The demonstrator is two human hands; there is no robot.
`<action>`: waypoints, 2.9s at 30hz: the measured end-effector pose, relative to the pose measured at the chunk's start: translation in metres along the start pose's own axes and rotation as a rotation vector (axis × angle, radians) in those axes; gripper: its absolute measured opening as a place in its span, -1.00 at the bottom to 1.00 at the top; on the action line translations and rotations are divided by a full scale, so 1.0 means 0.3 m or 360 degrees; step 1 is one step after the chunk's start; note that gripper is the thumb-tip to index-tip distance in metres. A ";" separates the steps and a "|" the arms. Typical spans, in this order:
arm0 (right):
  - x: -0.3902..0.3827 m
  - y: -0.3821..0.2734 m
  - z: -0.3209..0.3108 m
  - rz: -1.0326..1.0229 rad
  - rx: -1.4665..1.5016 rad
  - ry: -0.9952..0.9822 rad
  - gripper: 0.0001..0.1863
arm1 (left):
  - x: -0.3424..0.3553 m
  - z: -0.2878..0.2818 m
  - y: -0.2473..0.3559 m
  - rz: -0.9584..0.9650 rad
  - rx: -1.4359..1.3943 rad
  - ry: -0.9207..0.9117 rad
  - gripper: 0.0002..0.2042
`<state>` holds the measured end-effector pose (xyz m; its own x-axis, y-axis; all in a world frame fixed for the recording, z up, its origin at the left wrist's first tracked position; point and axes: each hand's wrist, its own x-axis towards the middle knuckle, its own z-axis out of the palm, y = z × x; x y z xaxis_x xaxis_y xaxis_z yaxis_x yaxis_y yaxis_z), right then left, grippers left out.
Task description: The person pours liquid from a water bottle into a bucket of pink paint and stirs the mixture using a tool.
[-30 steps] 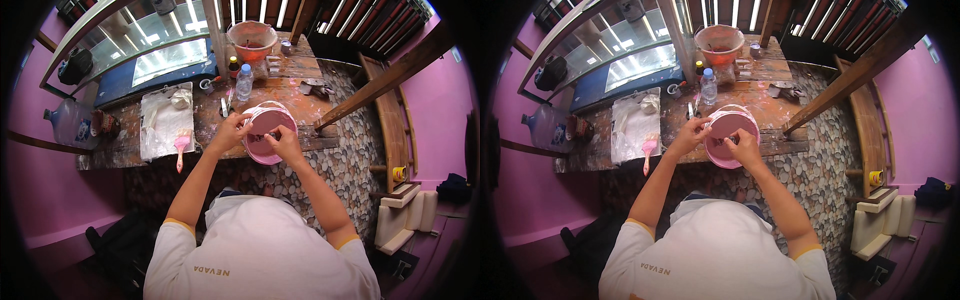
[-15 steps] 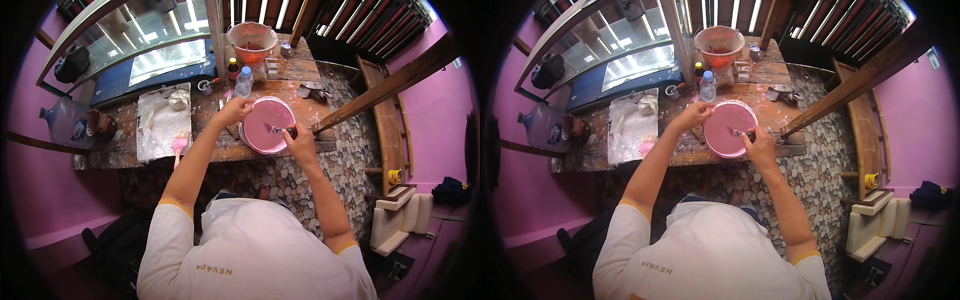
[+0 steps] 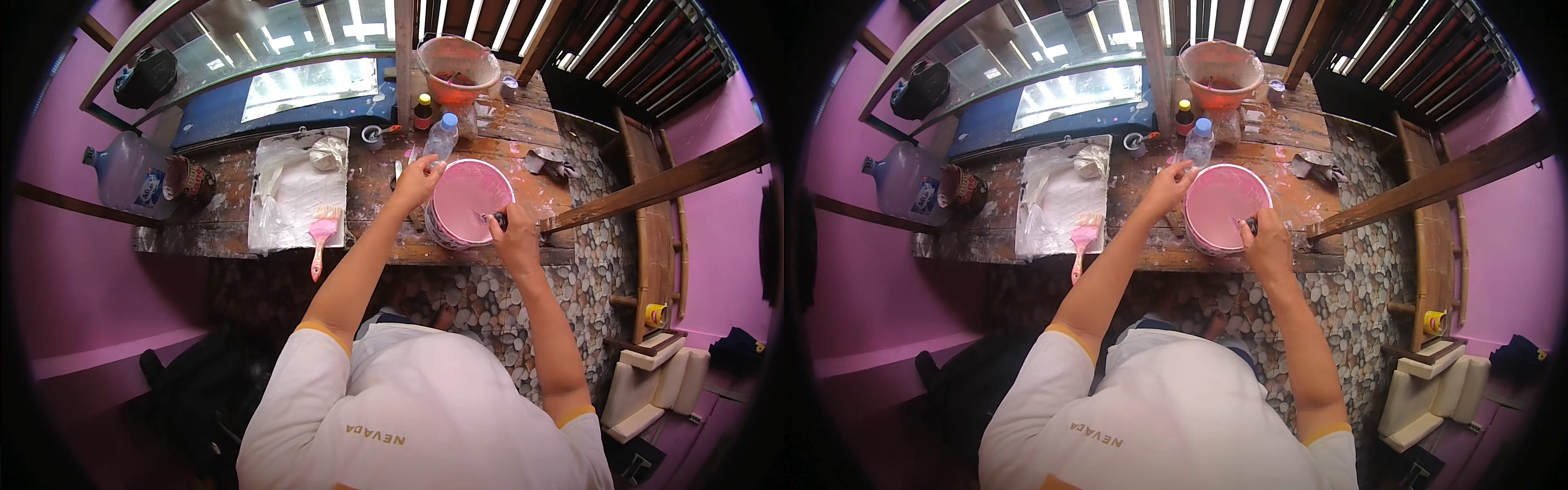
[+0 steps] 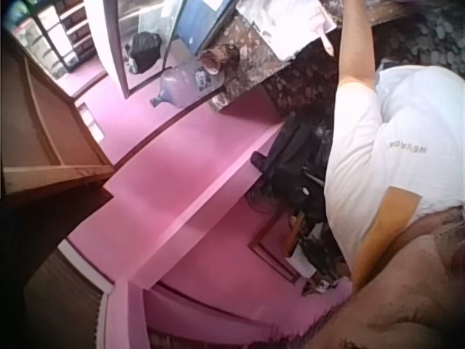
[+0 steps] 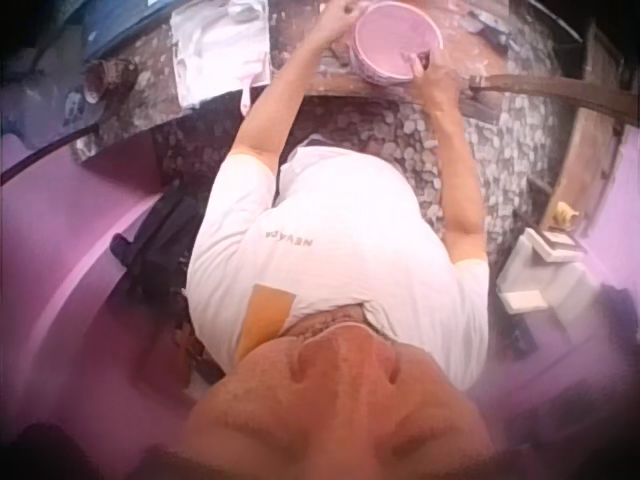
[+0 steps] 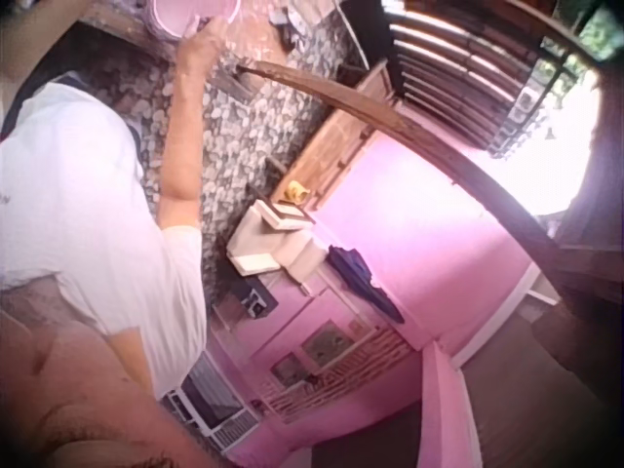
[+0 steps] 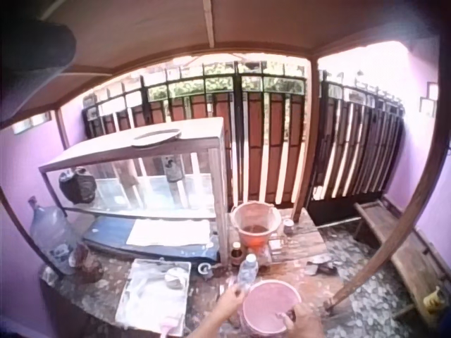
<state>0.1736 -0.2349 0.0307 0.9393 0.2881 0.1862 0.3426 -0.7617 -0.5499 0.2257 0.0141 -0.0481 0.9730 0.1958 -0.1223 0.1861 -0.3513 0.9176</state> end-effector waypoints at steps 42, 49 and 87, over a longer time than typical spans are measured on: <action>0.002 0.086 -0.094 0.0110 0.0267 0.0233 -0.72 | -0.622 -0.363 0.214 -0.0468 -0.0911 -0.0273 -0.68; 0.007 0.099 -0.064 0.0101 0.0251 0.0349 -0.74 | -0.646 -0.368 0.182 -0.0480 -0.1045 -0.0193 -0.71; -0.145 -0.065 -0.193 0.0915 0.1928 -0.0301 -0.74 | -0.825 -0.554 -0.116 -0.0607 -0.1288 0.0289 -0.70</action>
<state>0.1271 -0.2660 0.0804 0.8931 0.2541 -0.3712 -0.4167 0.1567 -0.8954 -0.0445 0.1300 0.0130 0.8161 0.3321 -0.4730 0.2711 0.5029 0.8207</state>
